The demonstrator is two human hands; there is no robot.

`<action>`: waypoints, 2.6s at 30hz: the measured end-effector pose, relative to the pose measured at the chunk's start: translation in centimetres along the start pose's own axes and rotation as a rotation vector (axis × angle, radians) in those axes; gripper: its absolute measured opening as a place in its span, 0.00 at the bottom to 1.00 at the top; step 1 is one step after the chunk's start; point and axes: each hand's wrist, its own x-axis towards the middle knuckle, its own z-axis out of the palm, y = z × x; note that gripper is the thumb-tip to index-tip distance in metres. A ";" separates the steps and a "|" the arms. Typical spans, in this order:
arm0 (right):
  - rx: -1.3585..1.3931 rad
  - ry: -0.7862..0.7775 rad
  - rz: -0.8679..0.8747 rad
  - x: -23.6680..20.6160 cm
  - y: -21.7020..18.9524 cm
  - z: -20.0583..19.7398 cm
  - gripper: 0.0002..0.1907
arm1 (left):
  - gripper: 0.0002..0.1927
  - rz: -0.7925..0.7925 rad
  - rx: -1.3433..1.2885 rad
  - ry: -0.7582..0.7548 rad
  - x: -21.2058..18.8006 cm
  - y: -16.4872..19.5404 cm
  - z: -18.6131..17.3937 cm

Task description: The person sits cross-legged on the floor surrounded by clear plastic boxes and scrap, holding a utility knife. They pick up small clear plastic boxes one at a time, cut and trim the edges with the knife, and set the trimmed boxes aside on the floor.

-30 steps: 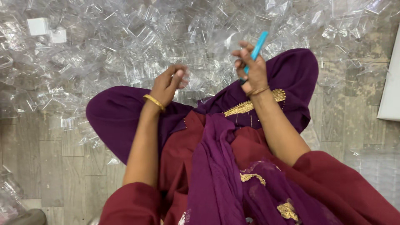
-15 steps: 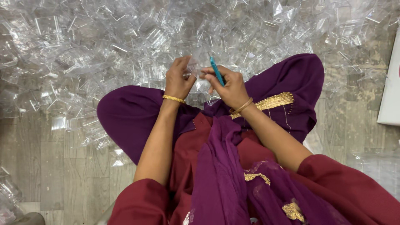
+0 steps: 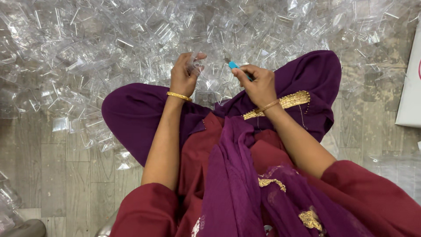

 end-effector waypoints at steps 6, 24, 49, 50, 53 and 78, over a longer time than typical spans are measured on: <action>0.004 -0.034 -0.237 -3.0 -1.5 3.2 0.14 | 0.14 -0.052 0.078 0.066 0.3 0.6 0.5; 0.327 -0.203 -0.096 3.0 -0.3 2.8 0.21 | 0.20 0.127 0.174 -0.037 0.4 1.9 0.0; 0.149 -0.113 -0.064 1.0 -0.5 3.5 0.15 | 0.21 -0.049 0.131 0.215 0.5 0.6 0.3; 0.199 -0.116 0.004 1.1 -0.7 3.6 0.15 | 0.20 -0.037 0.133 0.209 0.5 0.6 0.3; 0.185 -0.120 0.011 1.3 -0.9 3.6 0.16 | 0.18 -0.013 0.101 0.170 0.4 1.0 0.5; 0.417 -0.147 -0.134 3.2 -0.9 1.3 0.15 | 0.09 -0.164 0.139 -0.010 0.7 0.8 0.3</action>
